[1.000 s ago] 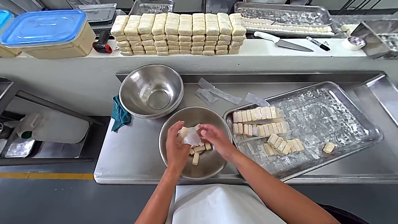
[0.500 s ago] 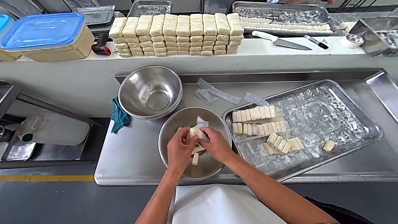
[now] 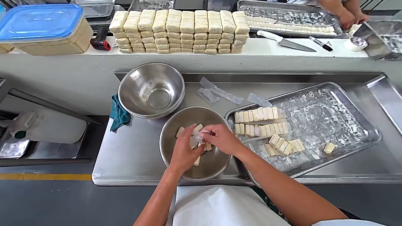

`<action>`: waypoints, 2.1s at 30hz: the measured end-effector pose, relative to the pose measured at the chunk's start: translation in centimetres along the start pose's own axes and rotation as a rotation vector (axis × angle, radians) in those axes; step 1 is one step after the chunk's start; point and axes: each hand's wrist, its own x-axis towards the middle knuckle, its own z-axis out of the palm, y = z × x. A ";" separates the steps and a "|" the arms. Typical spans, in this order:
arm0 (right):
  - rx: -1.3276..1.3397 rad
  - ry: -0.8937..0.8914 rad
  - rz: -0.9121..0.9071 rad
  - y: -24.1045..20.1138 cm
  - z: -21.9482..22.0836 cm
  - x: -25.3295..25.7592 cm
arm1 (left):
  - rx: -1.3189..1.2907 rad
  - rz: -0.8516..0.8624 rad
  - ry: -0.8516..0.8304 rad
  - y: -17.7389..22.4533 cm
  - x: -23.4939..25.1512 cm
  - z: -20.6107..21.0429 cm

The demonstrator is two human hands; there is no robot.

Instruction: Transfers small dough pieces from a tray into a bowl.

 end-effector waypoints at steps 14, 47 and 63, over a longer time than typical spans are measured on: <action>-0.563 0.276 0.242 8.1 -11.4 13.9 | 0.028 -0.043 0.063 -3.8 -3.1 0.3; -0.170 -0.046 0.104 7.7 -17.4 -6.7 | -0.362 -0.106 -0.066 3.3 0.8 2.2; 0.023 -0.242 0.109 7.0 -3.5 -0.7 | -0.329 -0.246 0.358 -1.7 -4.0 -3.0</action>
